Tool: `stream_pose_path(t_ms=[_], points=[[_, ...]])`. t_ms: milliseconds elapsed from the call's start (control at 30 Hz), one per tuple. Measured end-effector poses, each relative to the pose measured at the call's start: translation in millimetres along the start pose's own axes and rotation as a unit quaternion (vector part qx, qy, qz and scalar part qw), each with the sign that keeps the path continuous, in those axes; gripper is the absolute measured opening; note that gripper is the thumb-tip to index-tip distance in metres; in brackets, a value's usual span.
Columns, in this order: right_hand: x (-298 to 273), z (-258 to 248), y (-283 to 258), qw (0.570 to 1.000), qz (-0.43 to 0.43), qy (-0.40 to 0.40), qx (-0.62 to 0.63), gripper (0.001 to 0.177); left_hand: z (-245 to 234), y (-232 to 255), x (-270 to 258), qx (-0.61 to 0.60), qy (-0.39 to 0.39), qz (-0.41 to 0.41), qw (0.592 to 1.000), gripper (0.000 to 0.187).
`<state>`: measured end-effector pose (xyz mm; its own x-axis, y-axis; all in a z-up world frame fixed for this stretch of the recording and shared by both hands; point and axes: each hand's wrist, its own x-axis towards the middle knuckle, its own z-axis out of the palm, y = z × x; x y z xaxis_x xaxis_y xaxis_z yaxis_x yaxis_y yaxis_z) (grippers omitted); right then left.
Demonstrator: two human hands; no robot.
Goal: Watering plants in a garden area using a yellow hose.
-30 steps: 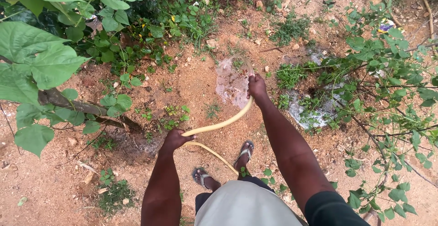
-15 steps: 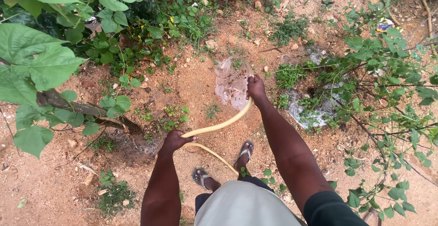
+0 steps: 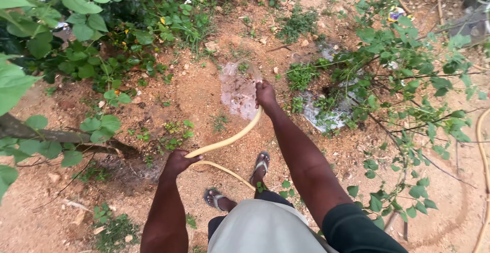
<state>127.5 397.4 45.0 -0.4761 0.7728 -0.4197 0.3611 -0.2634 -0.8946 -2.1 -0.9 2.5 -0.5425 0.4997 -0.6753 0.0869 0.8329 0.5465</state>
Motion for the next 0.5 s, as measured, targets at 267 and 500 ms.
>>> stream_pose_path(t_ms=[267,500], points=[[-8.9,-6.2,-4.9,1.0,0.009,-0.018,0.008,0.021,-0.8,11.8,-3.9,0.059,-0.012,-0.045,0.997,0.061],[-8.3,-2.1,-3.2,1.0,0.007,-0.014,0.001,0.026,-1.2,6.6,-6.4,0.04,-0.01,-0.024,0.999,0.062]])
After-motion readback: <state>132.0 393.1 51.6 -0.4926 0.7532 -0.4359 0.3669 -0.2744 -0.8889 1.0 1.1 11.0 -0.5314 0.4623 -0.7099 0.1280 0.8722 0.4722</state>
